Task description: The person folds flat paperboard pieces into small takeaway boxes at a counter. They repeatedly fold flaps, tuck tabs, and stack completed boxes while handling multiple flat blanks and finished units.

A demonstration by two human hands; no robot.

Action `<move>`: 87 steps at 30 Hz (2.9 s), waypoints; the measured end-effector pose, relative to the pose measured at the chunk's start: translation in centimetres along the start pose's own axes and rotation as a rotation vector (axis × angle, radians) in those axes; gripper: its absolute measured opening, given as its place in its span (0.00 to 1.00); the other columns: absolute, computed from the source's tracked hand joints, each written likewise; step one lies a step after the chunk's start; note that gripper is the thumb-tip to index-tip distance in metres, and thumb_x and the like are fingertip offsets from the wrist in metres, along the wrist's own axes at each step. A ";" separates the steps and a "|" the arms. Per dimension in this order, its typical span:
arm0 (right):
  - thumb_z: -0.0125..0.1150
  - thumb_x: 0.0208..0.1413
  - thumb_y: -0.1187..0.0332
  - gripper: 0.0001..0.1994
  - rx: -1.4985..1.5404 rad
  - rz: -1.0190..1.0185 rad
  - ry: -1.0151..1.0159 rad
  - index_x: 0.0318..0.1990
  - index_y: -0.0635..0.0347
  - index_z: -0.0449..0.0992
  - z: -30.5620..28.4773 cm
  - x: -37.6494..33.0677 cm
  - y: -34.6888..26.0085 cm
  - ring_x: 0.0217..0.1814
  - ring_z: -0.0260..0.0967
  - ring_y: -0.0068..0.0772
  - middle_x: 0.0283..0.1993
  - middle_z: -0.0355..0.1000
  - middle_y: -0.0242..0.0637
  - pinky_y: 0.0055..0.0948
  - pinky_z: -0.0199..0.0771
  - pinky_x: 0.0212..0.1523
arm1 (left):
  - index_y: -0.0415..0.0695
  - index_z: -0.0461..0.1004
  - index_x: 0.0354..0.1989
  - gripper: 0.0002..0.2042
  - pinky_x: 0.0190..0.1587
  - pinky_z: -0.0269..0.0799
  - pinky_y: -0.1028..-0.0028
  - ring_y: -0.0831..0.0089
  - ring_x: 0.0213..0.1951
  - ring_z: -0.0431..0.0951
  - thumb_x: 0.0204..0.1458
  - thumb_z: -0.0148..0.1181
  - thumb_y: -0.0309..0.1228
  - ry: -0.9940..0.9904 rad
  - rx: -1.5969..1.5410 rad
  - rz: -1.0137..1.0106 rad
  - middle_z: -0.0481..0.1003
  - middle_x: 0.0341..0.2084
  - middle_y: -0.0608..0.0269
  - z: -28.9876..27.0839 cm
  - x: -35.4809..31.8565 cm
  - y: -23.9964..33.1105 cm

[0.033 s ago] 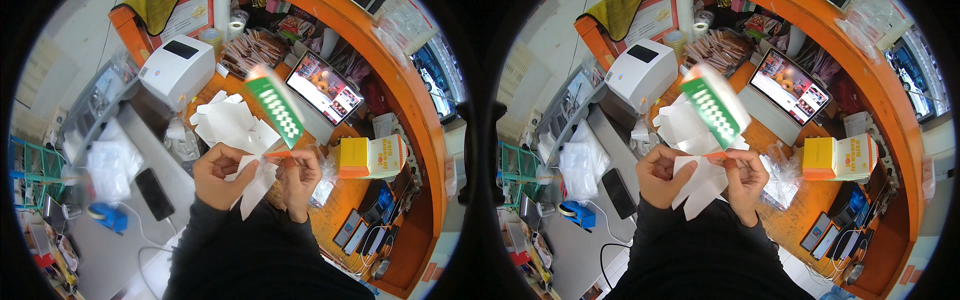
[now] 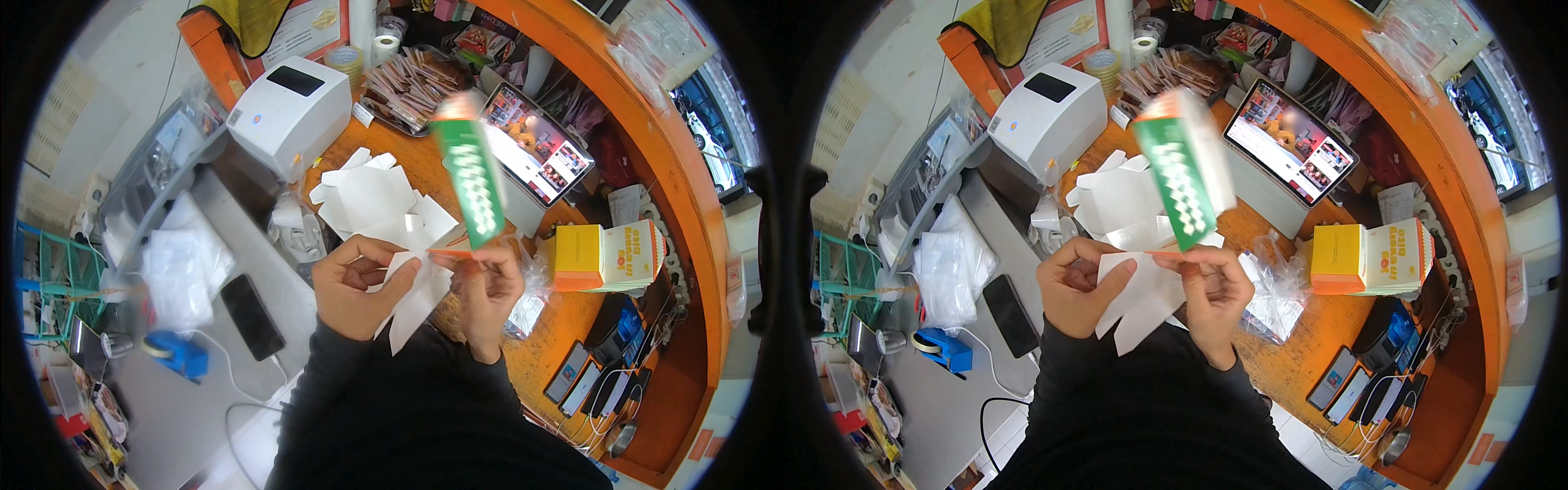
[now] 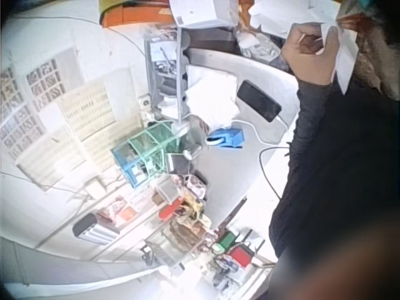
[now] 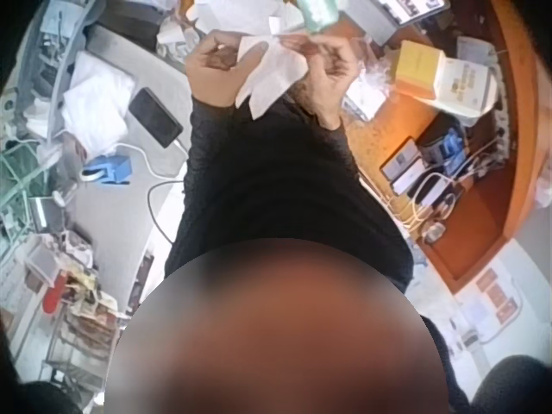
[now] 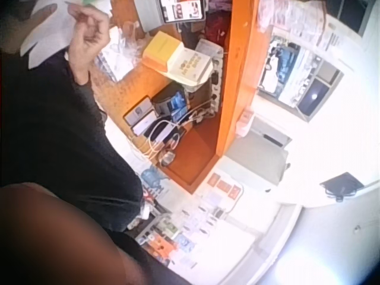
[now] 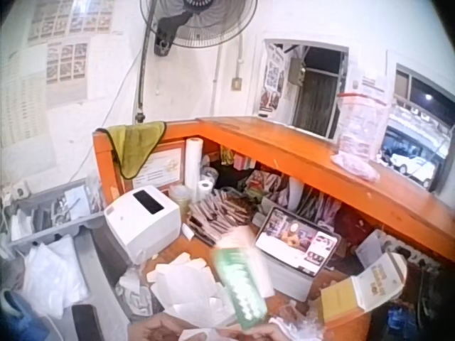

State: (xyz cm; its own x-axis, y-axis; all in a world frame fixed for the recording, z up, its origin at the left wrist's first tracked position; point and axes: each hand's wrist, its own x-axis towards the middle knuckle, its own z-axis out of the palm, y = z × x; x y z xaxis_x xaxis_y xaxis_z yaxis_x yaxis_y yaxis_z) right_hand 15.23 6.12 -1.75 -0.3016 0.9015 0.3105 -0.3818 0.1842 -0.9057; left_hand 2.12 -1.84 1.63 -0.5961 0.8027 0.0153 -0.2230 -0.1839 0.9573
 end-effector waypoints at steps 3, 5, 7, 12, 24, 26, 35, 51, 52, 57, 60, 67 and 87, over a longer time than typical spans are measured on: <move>0.57 0.56 0.83 0.11 -0.299 -0.097 -0.050 0.47 0.68 0.71 0.0 -1.5 0.7 0.41 0.74 0.24 0.41 0.75 0.40 0.20 0.71 0.42 | 0.33 0.76 0.32 0.06 0.45 0.79 0.75 0.70 0.41 0.82 0.47 0.67 0.16 0.076 0.023 0.028 0.81 0.36 0.50 0.1 -0.1 -0.5; 0.58 0.56 0.83 0.11 -0.380 -0.151 -0.091 0.47 0.68 0.71 0.1 -2.1 1.1 0.42 0.74 0.24 0.41 0.75 0.40 0.20 0.71 0.42 | 0.34 0.78 0.36 0.07 0.45 0.79 0.75 0.68 0.43 0.82 0.47 0.66 0.16 0.018 0.124 0.241 0.81 0.37 0.50 0.3 0.1 -1.0; 0.58 0.56 0.82 0.11 -0.387 -0.164 -0.121 0.47 0.68 0.71 0.3 -2.4 1.3 0.42 0.74 0.24 0.42 0.75 0.40 0.20 0.71 0.42 | 0.38 0.81 0.40 0.11 0.47 0.78 0.73 0.64 0.44 0.82 0.47 0.66 0.16 -0.046 0.225 0.340 0.80 0.40 0.50 0.3 0.4 -1.4; 0.59 0.56 0.82 0.12 -0.231 -0.049 -0.099 0.47 0.67 0.71 0.2 -1.6 1.1 0.43 0.74 0.24 0.42 0.75 0.40 0.20 0.71 0.43 | 0.38 0.81 0.38 0.10 0.48 0.77 0.72 0.63 0.45 0.82 0.46 0.68 0.17 -0.092 0.199 0.361 0.80 0.39 0.51 0.0 0.5 -1.6; 0.60 0.55 0.80 0.13 0.060 0.168 -0.135 0.48 0.66 0.71 -1.3 -0.1 0.3 0.45 0.73 0.24 0.44 0.74 0.39 0.21 0.71 0.44 | 0.37 0.81 0.37 0.10 0.50 0.75 0.70 0.62 0.47 0.81 0.46 0.70 0.21 -0.234 0.322 0.394 0.81 0.38 0.52 -0.3 0.9 -0.6; 0.60 0.55 0.80 0.13 0.073 0.201 -0.160 0.49 0.66 0.72 -1.2 -0.3 0.5 0.45 0.72 0.24 0.45 0.74 0.38 0.21 0.71 0.44 | 0.38 0.82 0.38 0.10 0.50 0.75 0.70 0.62 0.47 0.81 0.45 0.70 0.21 -0.256 0.301 0.381 0.81 0.38 0.52 -0.5 1.1 -0.6; 0.62 0.55 0.79 0.14 0.101 0.362 -0.309 0.49 0.65 0.72 -0.9 -0.2 1.0 0.47 0.72 0.24 0.46 0.73 0.38 0.22 0.71 0.45 | 0.39 0.83 0.37 0.09 0.49 0.76 0.69 0.60 0.46 0.81 0.46 0.69 0.19 -0.360 0.322 0.430 0.80 0.37 0.54 -1.8 2.2 -0.8; 0.65 0.52 0.77 0.18 -0.152 0.402 -0.431 0.51 0.63 0.72 -0.9 0.2 -1.1 0.56 0.69 0.27 0.51 0.72 0.38 0.27 0.70 0.55 | 0.37 0.78 0.33 0.04 0.42 0.76 0.74 0.64 0.39 0.82 0.49 0.64 0.20 -0.270 0.447 0.436 0.80 0.34 0.55 -0.7 1.6 0.1; 0.66 0.52 0.77 0.19 -0.133 0.410 -0.422 0.52 0.63 0.72 -1.2 0.1 -0.9 0.57 0.68 0.28 0.52 0.72 0.39 0.29 0.69 0.57 | 0.37 0.78 0.35 0.05 0.41 0.76 0.75 0.65 0.39 0.82 0.49 0.64 0.19 -0.260 0.463 0.457 0.80 0.34 0.56 -0.6 1.6 0.1; 0.71 0.50 0.73 0.26 0.209 0.295 -0.277 0.57 0.64 0.69 -2.5 -1.2 1.0 0.60 0.66 0.32 0.56 0.70 0.39 0.33 0.67 0.59 | 0.37 0.79 0.31 0.04 0.42 0.76 0.72 0.63 0.38 0.82 0.47 0.67 0.19 -0.164 0.521 0.540 0.81 0.33 0.56 -0.5 1.4 0.0; 0.70 0.52 0.67 0.29 0.367 0.329 -0.110 0.61 0.62 0.65 -3.2 -2.1 2.0 0.60 0.66 0.33 0.58 0.68 0.38 0.34 0.67 0.59 | 0.38 0.79 0.34 0.07 0.43 0.76 0.72 0.64 0.40 0.82 0.46 0.67 0.18 -0.236 0.515 0.586 0.80 0.36 0.56 -0.5 1.5 -0.3; 0.68 0.54 0.65 0.27 0.219 0.362 -0.047 0.59 0.61 0.66 -3.8 -2.2 2.7 0.59 0.65 0.33 0.58 0.66 0.37 0.34 0.66 0.59 | 0.40 0.81 0.35 0.09 0.43 0.77 0.74 0.66 0.40 0.81 0.44 0.70 0.20 -0.302 0.442 0.594 0.78 0.35 0.59 -0.5 1.6 -1.2; 0.69 0.53 0.68 0.23 0.162 0.334 -0.116 0.55 0.62 0.69 -4.4 -0.7 1.7 0.56 0.66 0.31 0.55 0.68 0.37 0.32 0.66 0.57 | 0.42 0.84 0.36 0.10 0.40 0.77 0.74 0.70 0.37 0.81 0.42 0.73 0.26 -0.281 0.364 0.434 0.78 0.33 0.61 -0.6 1.2 -1.2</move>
State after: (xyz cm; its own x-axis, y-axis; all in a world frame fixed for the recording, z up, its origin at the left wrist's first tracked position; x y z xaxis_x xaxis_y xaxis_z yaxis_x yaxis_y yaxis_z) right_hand 18.66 7.53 -4.77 -0.5256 0.8495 0.0448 -0.3759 -0.1847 -0.9081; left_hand 1.22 -0.95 0.29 -0.3374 0.8256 0.4523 0.2996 -0.3613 0.8830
